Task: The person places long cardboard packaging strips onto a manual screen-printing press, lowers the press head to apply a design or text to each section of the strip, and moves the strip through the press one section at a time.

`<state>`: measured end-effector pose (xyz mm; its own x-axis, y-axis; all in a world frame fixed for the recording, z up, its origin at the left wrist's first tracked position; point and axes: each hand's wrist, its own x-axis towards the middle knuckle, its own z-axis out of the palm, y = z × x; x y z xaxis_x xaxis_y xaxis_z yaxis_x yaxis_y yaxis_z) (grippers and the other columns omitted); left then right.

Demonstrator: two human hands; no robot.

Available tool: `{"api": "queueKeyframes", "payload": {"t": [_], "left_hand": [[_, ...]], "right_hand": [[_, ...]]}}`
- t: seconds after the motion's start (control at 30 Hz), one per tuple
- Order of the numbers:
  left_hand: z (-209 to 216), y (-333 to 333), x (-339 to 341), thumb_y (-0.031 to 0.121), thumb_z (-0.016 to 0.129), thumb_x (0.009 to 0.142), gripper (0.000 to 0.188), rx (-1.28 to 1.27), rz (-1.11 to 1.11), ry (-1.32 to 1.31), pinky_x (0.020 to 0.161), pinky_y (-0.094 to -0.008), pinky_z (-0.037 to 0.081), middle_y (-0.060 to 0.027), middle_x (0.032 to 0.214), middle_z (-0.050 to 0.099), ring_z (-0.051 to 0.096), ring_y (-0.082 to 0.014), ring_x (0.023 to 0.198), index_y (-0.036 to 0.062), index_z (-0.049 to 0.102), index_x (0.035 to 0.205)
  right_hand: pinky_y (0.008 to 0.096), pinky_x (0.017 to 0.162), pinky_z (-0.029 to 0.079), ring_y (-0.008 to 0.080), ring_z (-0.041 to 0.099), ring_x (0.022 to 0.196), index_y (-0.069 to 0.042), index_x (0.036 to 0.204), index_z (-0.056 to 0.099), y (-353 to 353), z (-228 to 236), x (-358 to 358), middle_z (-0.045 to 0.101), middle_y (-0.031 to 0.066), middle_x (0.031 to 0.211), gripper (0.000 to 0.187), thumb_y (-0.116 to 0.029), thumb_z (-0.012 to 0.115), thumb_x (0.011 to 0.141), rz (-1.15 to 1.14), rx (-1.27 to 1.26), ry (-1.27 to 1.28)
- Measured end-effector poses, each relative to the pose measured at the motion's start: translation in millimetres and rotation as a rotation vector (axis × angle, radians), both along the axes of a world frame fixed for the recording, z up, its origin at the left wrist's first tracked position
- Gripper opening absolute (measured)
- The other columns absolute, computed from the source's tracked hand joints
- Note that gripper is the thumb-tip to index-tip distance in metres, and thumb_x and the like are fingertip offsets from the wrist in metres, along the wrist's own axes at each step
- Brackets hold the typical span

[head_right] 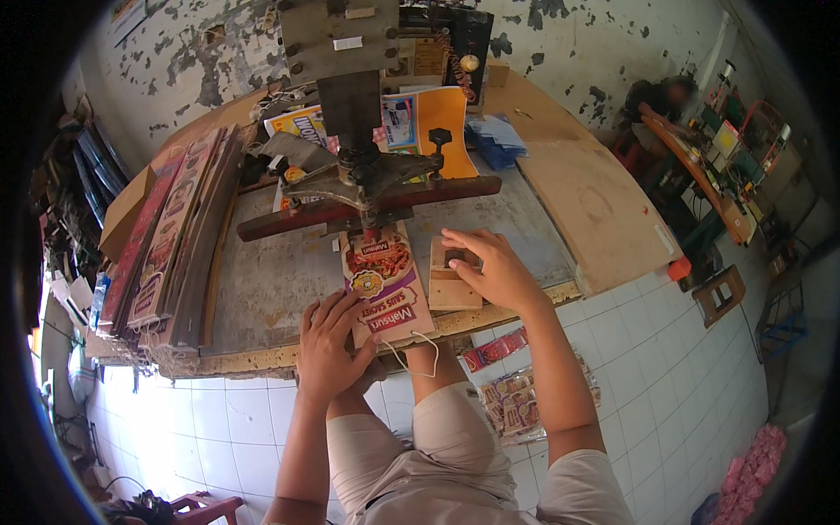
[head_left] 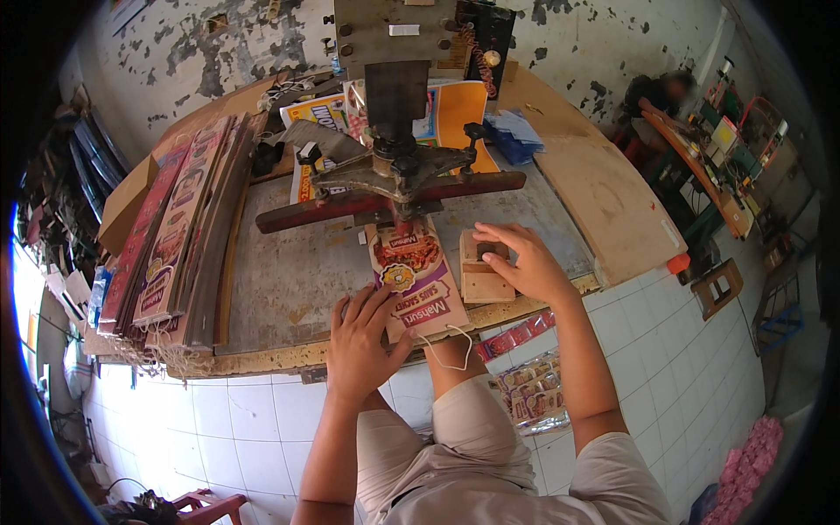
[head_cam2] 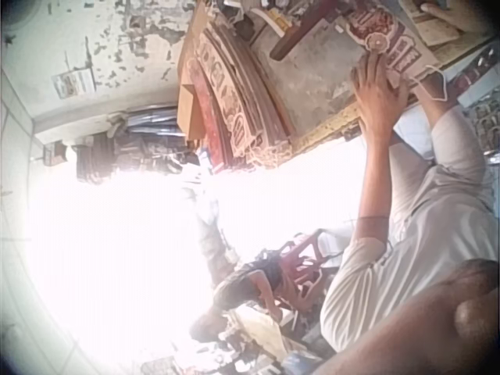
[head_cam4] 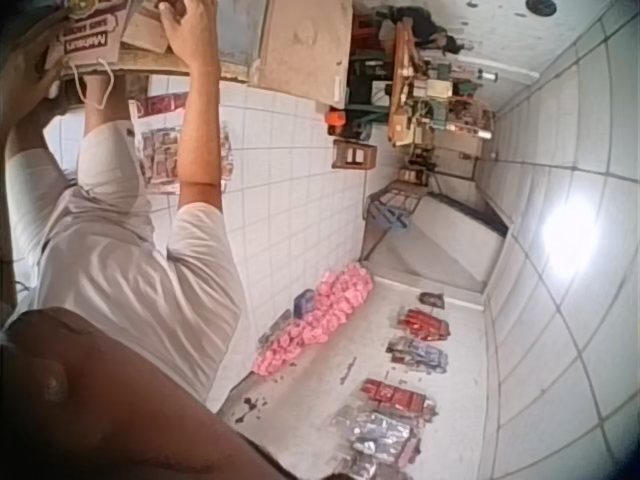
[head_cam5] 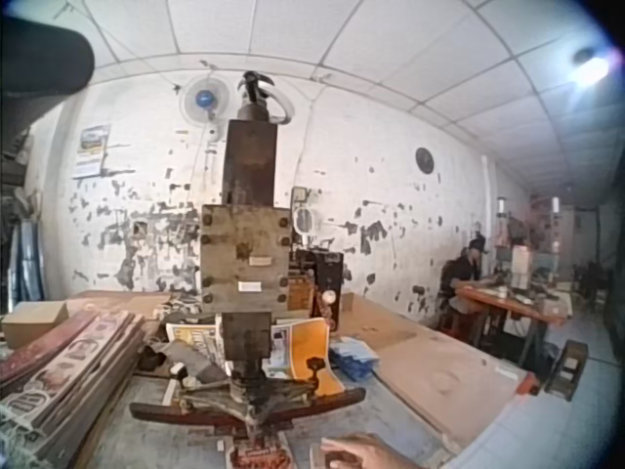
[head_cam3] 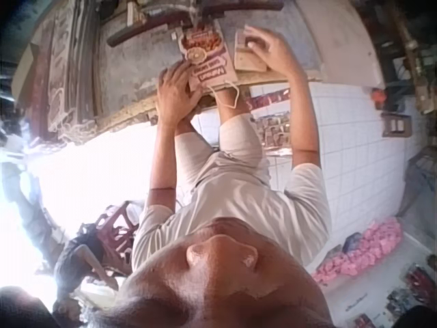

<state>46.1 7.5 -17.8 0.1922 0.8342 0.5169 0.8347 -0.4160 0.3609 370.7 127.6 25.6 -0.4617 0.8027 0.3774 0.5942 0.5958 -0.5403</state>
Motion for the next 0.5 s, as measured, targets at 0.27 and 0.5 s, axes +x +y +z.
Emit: {"api": "queueKeyframes", "payload": {"t": [0.27, 0.5], "left_hand": [[-2, 0, -1, 0.032, 0.082, 0.093, 0.054, -0.004, 0.005, 0.004, 0.128, -0.0576, 0.039, -0.0088, 0.155, 0.071, 0.06, -0.0343, 0.149, 0.0081, 0.075, 0.141], [0, -1, 1, 0.031, 0.083, 0.093, 0.054, -0.002, 0.001, 0.0, 0.128, -0.0578, 0.039, -0.0091, 0.155, 0.071, 0.06, -0.035, 0.149, 0.0075, 0.075, 0.141]], "right_hand": [[0.0423, 0.106, 0.058, 0.0287, 0.068, 0.131, -0.011, 0.159, 0.065, -6, -1, -6, 0.078, 0.0079, 0.141, 0.054, -0.009, 0.077, 0.106, -0.025, 0.009, 0.068], [0.0456, 0.111, 0.055, 0.0353, 0.066, 0.129, -0.012, 0.156, 0.069, -5, -10, -4, 0.073, 0.0152, 0.138, 0.047, -0.011, 0.073, 0.109, 0.003, 0.048, 0.065]]}}
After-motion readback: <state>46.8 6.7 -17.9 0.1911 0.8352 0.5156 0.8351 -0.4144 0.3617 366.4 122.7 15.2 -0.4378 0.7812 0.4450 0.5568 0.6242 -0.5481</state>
